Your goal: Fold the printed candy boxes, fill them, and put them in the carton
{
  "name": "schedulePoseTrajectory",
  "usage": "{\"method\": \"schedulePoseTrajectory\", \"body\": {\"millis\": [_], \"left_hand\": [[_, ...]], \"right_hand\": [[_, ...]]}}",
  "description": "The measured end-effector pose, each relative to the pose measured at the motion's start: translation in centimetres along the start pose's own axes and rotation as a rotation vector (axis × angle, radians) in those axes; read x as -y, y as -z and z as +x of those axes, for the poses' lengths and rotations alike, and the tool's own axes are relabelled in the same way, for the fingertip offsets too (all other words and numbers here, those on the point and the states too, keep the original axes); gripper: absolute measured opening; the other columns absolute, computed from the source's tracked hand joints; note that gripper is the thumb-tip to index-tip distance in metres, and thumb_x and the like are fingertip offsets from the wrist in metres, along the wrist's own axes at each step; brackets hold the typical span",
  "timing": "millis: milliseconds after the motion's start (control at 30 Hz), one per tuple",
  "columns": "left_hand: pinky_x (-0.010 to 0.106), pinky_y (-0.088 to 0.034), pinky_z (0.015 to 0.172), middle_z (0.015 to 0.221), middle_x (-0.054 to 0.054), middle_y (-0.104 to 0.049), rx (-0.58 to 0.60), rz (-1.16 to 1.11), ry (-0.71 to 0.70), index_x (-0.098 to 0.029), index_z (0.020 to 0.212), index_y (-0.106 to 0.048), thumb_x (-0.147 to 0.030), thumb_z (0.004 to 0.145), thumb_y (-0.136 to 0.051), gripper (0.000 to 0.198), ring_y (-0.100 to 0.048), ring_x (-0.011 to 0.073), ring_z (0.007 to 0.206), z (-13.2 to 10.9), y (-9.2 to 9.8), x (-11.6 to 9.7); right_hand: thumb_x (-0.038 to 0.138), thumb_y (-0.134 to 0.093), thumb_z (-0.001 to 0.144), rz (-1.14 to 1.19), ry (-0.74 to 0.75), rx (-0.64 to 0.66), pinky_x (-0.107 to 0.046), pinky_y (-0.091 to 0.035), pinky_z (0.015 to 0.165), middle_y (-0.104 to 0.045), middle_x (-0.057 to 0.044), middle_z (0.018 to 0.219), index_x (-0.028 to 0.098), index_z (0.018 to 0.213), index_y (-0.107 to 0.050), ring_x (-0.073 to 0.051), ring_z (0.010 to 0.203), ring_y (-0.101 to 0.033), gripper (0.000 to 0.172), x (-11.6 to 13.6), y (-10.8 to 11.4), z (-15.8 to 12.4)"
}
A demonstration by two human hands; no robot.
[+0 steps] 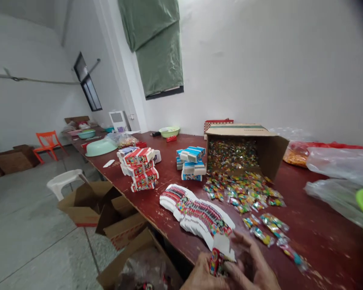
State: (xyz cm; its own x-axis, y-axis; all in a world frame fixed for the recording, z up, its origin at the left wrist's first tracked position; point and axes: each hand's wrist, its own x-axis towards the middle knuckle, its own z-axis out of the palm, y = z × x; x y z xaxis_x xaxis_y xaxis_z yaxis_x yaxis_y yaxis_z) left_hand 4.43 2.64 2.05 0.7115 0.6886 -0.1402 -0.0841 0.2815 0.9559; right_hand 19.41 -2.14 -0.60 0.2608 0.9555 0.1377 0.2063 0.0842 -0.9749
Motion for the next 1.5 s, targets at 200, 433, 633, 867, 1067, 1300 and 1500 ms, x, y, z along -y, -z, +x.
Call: {"method": "schedulePoseTrajectory", "body": {"millis": [200,433,633,867,1067,1300,1500], "left_hand": [[0.025,-0.044,0.063,0.065,0.004,-0.062,0.001,-0.089,-0.001,-0.008,0.079,-0.072,-0.039,0.059,-0.085,0.039,-0.056,0.0127,0.060,-0.1,-0.9,-0.2],[0.021,-0.047,0.050,0.058,0.003,-0.064,-0.111,0.011,0.092,-0.010,0.073,-0.068,-0.021,0.064,-0.069,0.015,-0.057,0.0115,0.048,-0.1,-1.0,-0.1],[0.025,-0.051,0.045,0.059,0.006,-0.066,-0.057,-0.130,0.164,-0.008,0.083,-0.069,-0.025,0.064,-0.071,0.025,-0.061,0.0154,0.046,-0.1,-0.9,-0.4],[0.023,-0.053,0.058,0.068,0.003,-0.068,-0.193,-0.095,0.042,-0.009,0.084,-0.069,-0.023,0.060,-0.083,0.031,-0.061,0.0123,0.057,-0.1,-0.9,0.3],[0.023,-0.049,0.041,0.060,0.006,-0.068,-0.128,-0.056,0.071,-0.008,0.081,-0.067,-0.035,0.070,-0.076,0.030,-0.063,0.0164,0.046,-0.4,-1.1,0.4],[0.024,-0.052,0.052,0.065,0.004,-0.070,-0.171,-0.197,0.054,-0.010,0.092,-0.069,-0.028,0.063,-0.083,0.037,-0.064,0.0150,0.054,0.0,-1.0,-0.1],[0.023,-0.050,0.055,0.070,0.003,-0.069,-0.192,-0.177,0.034,-0.010,0.088,-0.069,-0.028,0.068,-0.083,0.031,-0.061,0.0127,0.057,0.6,-1.3,0.6]], "right_hand": [[0.060,-0.069,0.077,0.301,-0.222,0.205,-0.023,-0.046,0.044,-0.060,0.000,0.072,0.019,0.120,-0.061,-0.012,0.047,-0.054,0.060,0.7,-0.2,-0.4],[0.057,-0.071,0.078,0.555,-0.322,0.267,-0.023,-0.043,0.036,-0.062,0.001,0.064,0.019,0.113,-0.062,-0.012,0.035,-0.051,0.052,0.8,-1.7,0.0],[0.055,-0.071,0.079,0.656,-0.364,0.281,-0.024,-0.044,0.031,-0.061,0.002,0.059,0.018,0.122,-0.055,-0.013,0.031,-0.049,0.059,2.6,-1.9,0.2],[0.045,-0.078,0.077,0.505,-0.202,0.106,-0.021,-0.053,0.053,-0.072,-0.006,0.082,0.015,0.095,-0.069,-0.014,0.060,-0.064,0.037,2.4,-1.5,1.1],[0.047,-0.074,0.079,0.739,-0.300,0.282,-0.023,-0.043,0.030,-0.066,0.001,0.064,0.018,0.101,-0.059,-0.010,0.029,-0.048,0.040,3.7,-1.8,0.6],[0.051,-0.069,0.080,0.460,-0.166,0.088,-0.021,-0.042,0.040,-0.062,0.001,0.061,0.015,0.088,-0.067,-0.011,0.042,-0.051,0.037,2.9,-1.5,0.8],[0.049,-0.064,0.083,0.243,-0.075,-0.033,-0.022,-0.041,0.049,-0.060,0.001,0.062,0.016,0.075,-0.068,-0.013,0.055,-0.053,0.034,2.9,-1.0,1.0]]}}
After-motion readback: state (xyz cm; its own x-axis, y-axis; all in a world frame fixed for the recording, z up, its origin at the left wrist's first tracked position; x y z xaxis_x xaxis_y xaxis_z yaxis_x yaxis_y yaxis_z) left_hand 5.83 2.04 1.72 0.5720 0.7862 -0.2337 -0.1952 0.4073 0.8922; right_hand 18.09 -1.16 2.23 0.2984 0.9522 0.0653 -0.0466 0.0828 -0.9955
